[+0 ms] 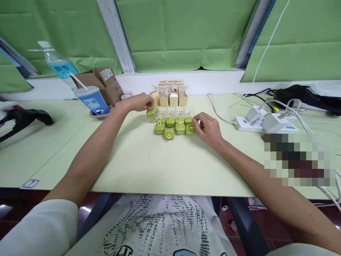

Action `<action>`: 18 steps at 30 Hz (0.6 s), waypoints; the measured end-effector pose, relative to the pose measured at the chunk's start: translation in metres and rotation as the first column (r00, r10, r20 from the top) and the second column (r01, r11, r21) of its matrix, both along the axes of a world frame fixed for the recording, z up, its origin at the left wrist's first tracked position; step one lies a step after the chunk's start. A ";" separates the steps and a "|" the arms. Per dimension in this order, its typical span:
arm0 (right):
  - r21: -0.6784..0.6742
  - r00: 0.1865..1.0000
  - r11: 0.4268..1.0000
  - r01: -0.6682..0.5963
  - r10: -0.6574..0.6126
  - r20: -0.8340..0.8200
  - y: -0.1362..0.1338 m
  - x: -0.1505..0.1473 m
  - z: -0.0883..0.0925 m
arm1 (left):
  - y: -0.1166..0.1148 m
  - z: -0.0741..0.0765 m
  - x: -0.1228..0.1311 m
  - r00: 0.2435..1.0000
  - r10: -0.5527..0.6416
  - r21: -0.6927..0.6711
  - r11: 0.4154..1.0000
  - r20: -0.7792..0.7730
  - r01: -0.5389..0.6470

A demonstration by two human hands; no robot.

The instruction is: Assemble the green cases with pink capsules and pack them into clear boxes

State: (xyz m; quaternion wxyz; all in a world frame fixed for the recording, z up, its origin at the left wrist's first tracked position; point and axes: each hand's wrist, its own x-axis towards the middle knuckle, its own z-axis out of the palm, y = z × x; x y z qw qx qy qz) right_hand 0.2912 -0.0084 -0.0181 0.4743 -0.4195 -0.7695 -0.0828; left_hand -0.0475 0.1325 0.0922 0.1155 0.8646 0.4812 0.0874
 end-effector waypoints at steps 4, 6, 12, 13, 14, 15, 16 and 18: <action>-0.001 1.000 1.000 -0.015 0.015 0.002 -0.001 -0.002 0.000 | 0.000 0.001 -0.001 0.998 -0.007 0.045 0.999 -0.065 0.010; -0.006 1.000 1.000 -0.015 0.015 0.003 0.000 -0.002 0.000 | -0.001 0.002 -0.001 0.998 -0.002 0.047 0.999 -0.058 0.004; -0.004 1.000 1.000 -0.011 0.011 0.004 0.001 -0.001 -0.001 | -0.002 -0.003 0.000 0.993 0.001 0.023 1.000 -0.116 0.002; 0.004 1.000 1.000 -0.012 0.012 0.007 0.001 -0.001 -0.001 | -0.002 -0.004 0.001 0.991 0.002 0.025 1.000 -0.132 0.001; 0.013 1.000 1.000 -0.014 0.014 0.010 0.001 -0.001 -0.001 | -0.002 -0.004 0.001 0.989 0.005 0.031 1.000 -0.146 0.000; 0.019 1.000 1.000 -0.015 0.015 0.014 0.000 -0.001 -0.001 | -0.002 -0.005 0.002 0.987 0.007 0.037 0.999 -0.159 -0.002; 0.021 1.000 1.000 -0.017 0.017 0.018 0.000 -0.002 -0.001 | -0.002 -0.005 0.002 0.985 0.011 0.043 0.999 -0.172 -0.004; 0.011 1.000 1.000 -0.017 0.017 0.023 -0.001 -0.002 -0.001 | -0.003 -0.003 0.003 0.979 0.013 0.045 0.999 -0.202 -0.004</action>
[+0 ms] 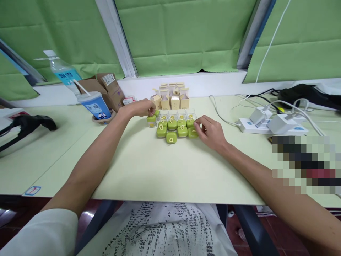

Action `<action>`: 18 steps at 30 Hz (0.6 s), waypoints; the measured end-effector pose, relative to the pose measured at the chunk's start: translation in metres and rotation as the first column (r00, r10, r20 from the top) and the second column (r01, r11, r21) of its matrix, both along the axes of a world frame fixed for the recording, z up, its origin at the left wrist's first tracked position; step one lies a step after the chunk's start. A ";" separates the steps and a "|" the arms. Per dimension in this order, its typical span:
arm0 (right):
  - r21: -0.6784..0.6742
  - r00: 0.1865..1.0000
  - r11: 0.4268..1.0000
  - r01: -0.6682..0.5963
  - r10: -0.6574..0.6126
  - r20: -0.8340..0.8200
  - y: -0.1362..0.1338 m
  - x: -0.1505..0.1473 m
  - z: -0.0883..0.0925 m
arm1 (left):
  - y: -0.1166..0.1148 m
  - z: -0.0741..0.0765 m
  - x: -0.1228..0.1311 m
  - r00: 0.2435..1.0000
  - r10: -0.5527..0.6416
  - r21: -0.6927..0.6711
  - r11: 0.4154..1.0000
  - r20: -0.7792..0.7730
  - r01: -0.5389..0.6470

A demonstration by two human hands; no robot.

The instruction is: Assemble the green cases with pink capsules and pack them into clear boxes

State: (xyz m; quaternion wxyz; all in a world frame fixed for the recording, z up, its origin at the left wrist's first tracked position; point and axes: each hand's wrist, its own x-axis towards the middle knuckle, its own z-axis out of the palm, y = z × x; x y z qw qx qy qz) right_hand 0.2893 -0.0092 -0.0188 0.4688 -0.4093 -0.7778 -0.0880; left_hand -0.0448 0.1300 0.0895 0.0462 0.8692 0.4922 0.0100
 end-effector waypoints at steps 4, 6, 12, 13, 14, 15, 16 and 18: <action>-0.013 1.000 1.000 0.007 -0.007 0.009 -0.001 0.001 -0.001 | -0.004 0.008 0.000 0.998 -0.010 -0.032 0.999 -0.066 0.008; -0.013 1.000 1.000 0.007 -0.007 0.016 -0.001 0.002 -0.001 | -0.007 0.012 0.001 0.993 -0.022 -0.054 0.998 -0.112 0.016; -0.035 1.000 0.999 0.007 -0.006 0.028 -0.001 0.002 -0.001 | -0.013 0.014 0.005 0.953 0.002 -0.081 0.996 -0.302 -0.028; -0.042 1.000 0.999 0.010 -0.009 0.030 -0.001 0.002 -0.001 | -0.014 0.013 0.005 0.949 0.000 -0.083 0.996 -0.315 -0.027; -0.052 0.999 0.999 0.014 -0.013 0.032 -0.001 0.001 -0.001 | -0.014 0.012 0.005 0.948 -0.005 -0.088 0.996 -0.318 -0.025; -0.061 0.999 0.998 0.019 -0.017 0.035 -0.002 0.000 0.000 | -0.013 0.012 0.005 0.950 -0.009 -0.096 0.995 -0.311 -0.022; -0.071 0.999 0.997 0.022 -0.019 0.037 -0.002 0.000 0.000 | -0.012 0.011 0.005 0.955 -0.016 -0.108 0.994 -0.297 -0.017; -0.087 0.999 0.996 0.024 -0.020 0.044 -0.002 -0.001 0.001 | -0.009 0.010 0.004 0.961 -0.031 -0.137 0.991 -0.274 -0.007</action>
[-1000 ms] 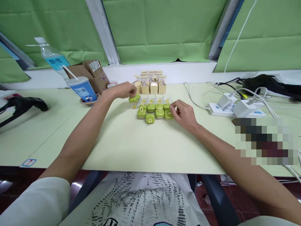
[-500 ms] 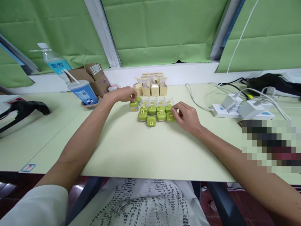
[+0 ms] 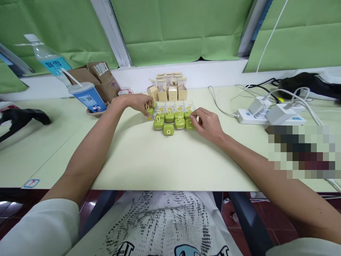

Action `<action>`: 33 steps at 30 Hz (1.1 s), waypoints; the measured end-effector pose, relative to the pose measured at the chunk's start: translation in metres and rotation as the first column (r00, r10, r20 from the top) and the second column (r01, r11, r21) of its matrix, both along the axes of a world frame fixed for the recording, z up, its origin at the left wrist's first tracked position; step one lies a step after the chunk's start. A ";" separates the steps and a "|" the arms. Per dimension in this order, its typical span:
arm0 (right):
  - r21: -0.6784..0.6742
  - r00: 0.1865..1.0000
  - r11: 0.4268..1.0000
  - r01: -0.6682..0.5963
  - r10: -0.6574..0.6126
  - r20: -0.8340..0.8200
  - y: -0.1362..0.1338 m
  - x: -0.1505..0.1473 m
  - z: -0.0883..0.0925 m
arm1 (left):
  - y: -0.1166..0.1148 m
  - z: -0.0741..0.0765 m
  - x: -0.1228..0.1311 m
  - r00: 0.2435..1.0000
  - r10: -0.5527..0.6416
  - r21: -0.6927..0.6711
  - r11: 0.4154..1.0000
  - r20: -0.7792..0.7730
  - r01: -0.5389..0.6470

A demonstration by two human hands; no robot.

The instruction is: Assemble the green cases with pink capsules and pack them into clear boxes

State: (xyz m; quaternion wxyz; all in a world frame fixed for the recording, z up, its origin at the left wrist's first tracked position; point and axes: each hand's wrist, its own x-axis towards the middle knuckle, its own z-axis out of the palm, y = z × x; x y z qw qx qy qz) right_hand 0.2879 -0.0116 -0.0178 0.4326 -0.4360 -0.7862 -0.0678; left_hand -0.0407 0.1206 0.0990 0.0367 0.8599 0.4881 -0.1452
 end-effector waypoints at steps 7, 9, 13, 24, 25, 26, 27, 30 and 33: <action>0.010 1.000 1.000 0.001 -0.001 0.009 -0.001 0.001 0.003 | 0.009 -0.007 0.000 1.000 -0.003 -0.016 1.000 -0.013 0.003; 0.022 1.000 1.000 -0.002 0.002 0.009 0.000 0.001 0.003 | 0.008 -0.008 0.001 1.000 0.003 -0.002 1.000 -0.016 -0.003; 0.034 1.000 0.999 -0.009 0.009 0.010 0.000 0.001 0.002 | 0.008 -0.002 -0.003 1.000 0.008 0.008 1.000 0.023 -0.008; 0.006 1.000 1.000 -0.003 0.003 0.015 0.001 0.000 0.000 | 0.021 -0.009 -0.011 0.959 0.094 -0.098 0.993 0.269 -0.070; -0.001 1.000 1.000 -0.001 0.001 0.017 0.001 0.000 0.000 | 0.022 -0.011 -0.011 0.954 0.096 -0.104 0.992 0.285 -0.069; -0.007 1.000 1.000 0.002 -0.002 0.018 0.000 -0.001 0.001 | 0.023 -0.013 -0.011 0.951 0.095 -0.101 0.993 0.293 -0.067; -0.012 1.000 1.000 0.004 -0.003 0.018 0.000 -0.001 0.001 | 0.023 -0.014 -0.010 0.951 0.092 -0.095 0.993 0.294 -0.067; -0.025 1.000 1.000 0.002 -0.002 0.014 -0.002 -0.002 0.004 | 0.022 -0.014 -0.009 0.957 0.072 -0.049 0.997 0.282 -0.061; -0.055 1.000 0.998 0.008 -0.007 0.014 -0.004 -0.003 0.006 | 0.019 -0.012 -0.008 0.961 0.031 -0.020 0.999 0.274 -0.027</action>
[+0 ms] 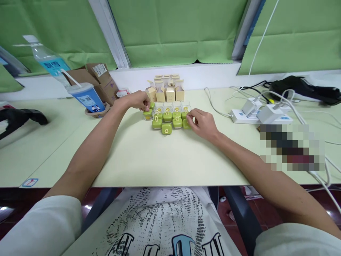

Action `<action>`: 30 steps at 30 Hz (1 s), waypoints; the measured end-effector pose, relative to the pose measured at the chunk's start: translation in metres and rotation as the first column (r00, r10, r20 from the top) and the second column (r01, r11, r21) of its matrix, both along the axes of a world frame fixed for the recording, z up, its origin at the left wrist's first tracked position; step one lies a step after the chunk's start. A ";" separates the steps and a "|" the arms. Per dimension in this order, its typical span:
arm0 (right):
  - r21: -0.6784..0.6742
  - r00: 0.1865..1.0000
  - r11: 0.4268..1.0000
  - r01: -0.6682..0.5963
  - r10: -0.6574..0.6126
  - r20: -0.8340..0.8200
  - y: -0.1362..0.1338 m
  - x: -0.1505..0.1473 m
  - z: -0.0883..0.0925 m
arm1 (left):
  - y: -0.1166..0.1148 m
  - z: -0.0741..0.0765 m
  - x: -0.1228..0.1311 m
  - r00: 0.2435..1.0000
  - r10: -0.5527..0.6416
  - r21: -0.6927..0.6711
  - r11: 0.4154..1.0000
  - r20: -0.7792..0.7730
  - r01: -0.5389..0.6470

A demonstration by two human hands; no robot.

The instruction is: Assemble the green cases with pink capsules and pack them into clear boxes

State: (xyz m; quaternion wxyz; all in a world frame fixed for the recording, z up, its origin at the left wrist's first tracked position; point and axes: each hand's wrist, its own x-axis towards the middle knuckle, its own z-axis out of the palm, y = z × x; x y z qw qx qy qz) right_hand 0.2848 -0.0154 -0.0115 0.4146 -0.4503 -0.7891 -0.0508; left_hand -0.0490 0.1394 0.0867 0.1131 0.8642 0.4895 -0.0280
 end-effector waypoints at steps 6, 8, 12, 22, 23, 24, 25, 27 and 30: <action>-0.032 1.000 0.999 0.011 -0.011 -0.002 0.000 0.000 0.000 | -0.003 0.003 -0.003 0.999 0.006 0.103 0.995 -0.049 -0.001; -0.025 1.000 1.000 0.007 -0.007 -0.001 0.000 0.000 -0.001 | -0.004 0.005 -0.004 0.998 0.009 0.140 0.990 -0.065 0.000; 0.002 1.000 1.000 -0.001 0.001 0.002 0.001 0.002 -0.002 | -0.005 0.005 -0.004 0.992 -0.122 0.137 0.983 -0.032 0.125; -0.015 1.000 1.000 0.010 -0.011 -0.019 0.001 0.002 -0.002 | 0.004 -0.021 -0.009 0.984 -0.104 -0.109 0.987 0.147 0.121; -0.012 0.999 1.000 0.017 -0.018 -0.037 0.002 0.003 -0.001 | 0.005 -0.022 -0.010 0.984 -0.105 -0.112 0.986 0.146 0.121; -0.006 0.998 0.999 0.033 -0.033 -0.061 0.004 0.006 0.002 | 0.006 -0.022 -0.010 0.984 -0.107 -0.111 0.986 0.143 0.123; -0.002 0.994 0.998 0.057 -0.057 -0.088 0.009 0.009 0.006 | 0.007 -0.023 -0.010 0.984 -0.113 -0.106 0.986 0.141 0.128; -0.037 0.979 0.991 0.131 -0.135 -0.152 0.024 0.017 0.019 | 0.009 -0.024 -0.009 0.981 -0.129 -0.093 0.985 0.146 0.144; -0.319 0.932 0.921 0.224 -0.298 -0.206 0.059 0.024 0.052 | 0.011 -0.025 -0.008 0.977 -0.140 -0.082 0.984 0.162 0.155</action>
